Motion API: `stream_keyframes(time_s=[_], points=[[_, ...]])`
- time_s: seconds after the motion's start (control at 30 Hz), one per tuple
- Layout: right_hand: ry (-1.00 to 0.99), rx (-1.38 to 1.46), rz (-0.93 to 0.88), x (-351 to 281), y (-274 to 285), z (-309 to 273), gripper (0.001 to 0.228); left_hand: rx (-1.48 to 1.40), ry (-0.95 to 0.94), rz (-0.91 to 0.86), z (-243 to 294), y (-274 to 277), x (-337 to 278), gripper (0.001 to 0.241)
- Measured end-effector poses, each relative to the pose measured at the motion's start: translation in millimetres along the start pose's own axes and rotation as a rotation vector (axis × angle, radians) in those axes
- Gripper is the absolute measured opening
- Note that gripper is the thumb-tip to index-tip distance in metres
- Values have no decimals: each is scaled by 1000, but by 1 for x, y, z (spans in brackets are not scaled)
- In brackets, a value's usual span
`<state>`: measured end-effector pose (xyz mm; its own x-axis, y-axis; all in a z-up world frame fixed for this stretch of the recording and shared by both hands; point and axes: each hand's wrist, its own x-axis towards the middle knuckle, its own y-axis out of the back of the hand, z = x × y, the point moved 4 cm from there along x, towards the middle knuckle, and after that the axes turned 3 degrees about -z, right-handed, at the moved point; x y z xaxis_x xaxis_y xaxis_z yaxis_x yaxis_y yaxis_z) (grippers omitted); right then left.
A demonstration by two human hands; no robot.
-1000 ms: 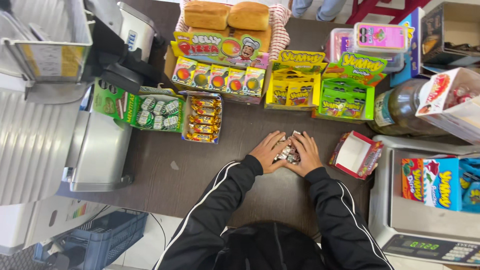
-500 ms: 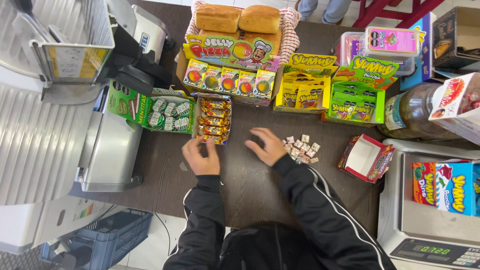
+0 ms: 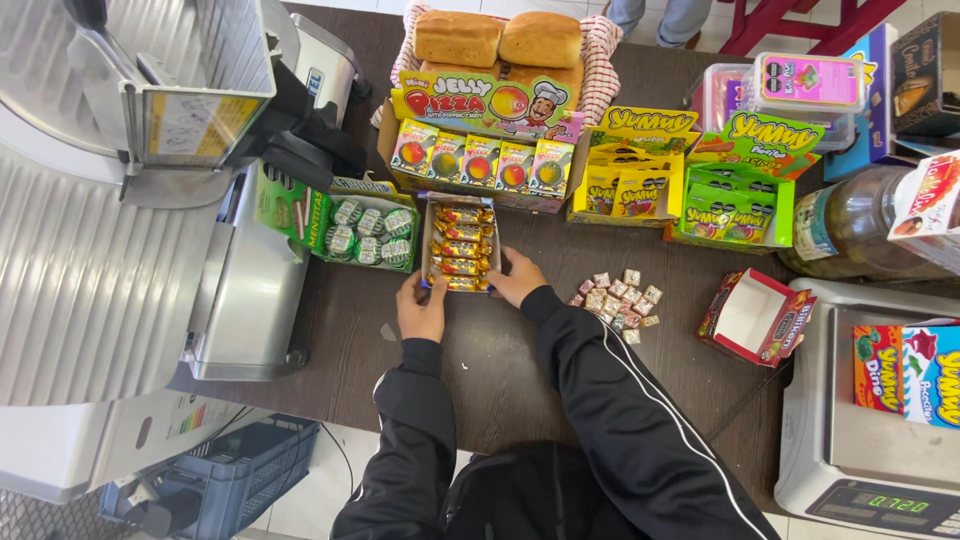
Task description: The person organizes boxes of candies on a counter, removes individual candy packets from a display box, and places them into rows inside a cardboard tray.
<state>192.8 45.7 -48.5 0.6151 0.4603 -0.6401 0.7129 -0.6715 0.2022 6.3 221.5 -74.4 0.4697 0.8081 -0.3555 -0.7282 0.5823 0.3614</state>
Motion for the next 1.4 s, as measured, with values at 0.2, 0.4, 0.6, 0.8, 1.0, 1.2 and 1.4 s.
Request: stream_keyframes(time_s=[0.2,0.4,0.6,0.8,1.0,1.2,1.4], points=[[48,298,-21,-17,32,31,89,65,133,-292,21,-22,-11,76],[415,356,122,-36,65,106,75,-310,38,-416,24,-63,-30,88],[257,299,144,-202,143,98,119,-408,-118,-752,68,-72,-114,67],[358,927,285,-333,211,185,132,-420,-153,-1210,126,-144,-207,57],[338,1212,633,-453,273,283,120,-269,-81,-1567,151,-263,-345,65],[382,1085,918,-518,357,384,115,-235,159,-1360,111,-366,-467,90],[407,1068,949,-491,430,540,107,-91,108,-1332,150,-408,-538,116]])
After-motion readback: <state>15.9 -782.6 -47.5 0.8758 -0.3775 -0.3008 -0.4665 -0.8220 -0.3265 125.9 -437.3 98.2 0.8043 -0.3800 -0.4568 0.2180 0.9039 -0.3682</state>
